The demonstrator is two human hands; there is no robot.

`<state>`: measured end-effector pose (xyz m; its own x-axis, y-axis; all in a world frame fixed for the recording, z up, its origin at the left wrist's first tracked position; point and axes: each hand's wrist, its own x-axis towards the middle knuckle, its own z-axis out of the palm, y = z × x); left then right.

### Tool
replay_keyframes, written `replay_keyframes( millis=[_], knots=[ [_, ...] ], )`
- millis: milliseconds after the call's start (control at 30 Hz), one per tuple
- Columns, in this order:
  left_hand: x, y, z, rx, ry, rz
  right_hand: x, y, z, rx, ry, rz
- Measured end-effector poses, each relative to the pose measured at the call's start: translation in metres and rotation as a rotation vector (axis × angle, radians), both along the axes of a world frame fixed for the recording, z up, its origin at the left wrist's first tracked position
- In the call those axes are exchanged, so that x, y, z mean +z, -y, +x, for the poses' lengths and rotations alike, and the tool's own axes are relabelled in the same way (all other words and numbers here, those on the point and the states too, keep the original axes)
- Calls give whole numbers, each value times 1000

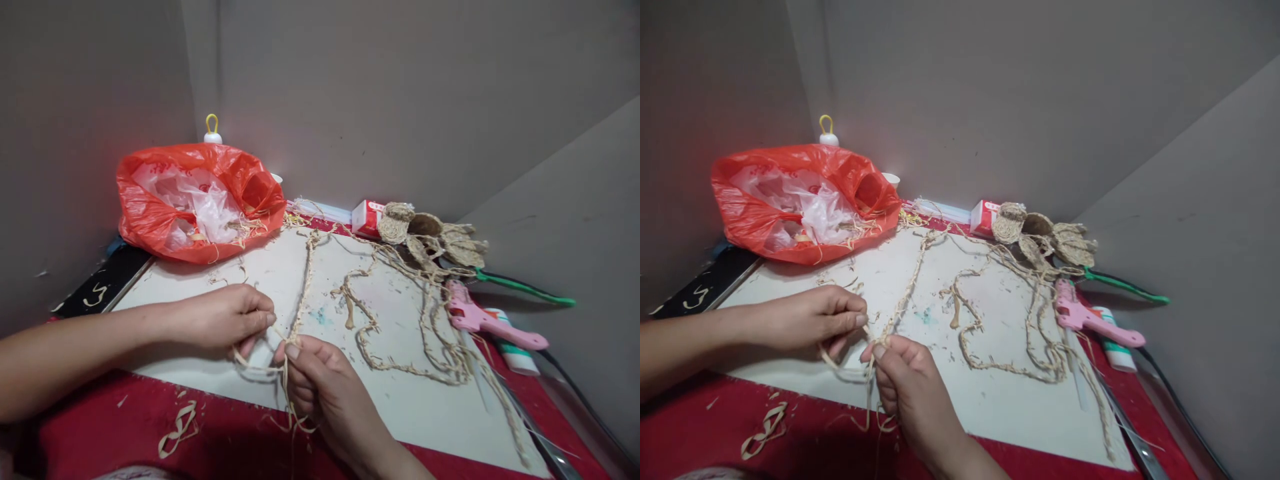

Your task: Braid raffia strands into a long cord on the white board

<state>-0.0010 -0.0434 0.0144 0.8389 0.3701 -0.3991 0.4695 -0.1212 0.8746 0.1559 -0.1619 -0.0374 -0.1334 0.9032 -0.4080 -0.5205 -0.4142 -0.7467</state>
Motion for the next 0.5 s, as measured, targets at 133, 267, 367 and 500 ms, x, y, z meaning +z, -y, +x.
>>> replay_keyframes(
  millis=[133,267,367,500],
  knots=[
    [7,-28,-4,-34,-77,64,0,-1,3,48,-9,-15],
    [12,-35,-5,227,-147,710,-2,-2,4,73,1,2],
    [10,-12,-2,367,47,1059,-3,-3,5,92,20,14],
    [-3,26,4,115,106,549,-4,-4,5,113,40,39]
  ],
)
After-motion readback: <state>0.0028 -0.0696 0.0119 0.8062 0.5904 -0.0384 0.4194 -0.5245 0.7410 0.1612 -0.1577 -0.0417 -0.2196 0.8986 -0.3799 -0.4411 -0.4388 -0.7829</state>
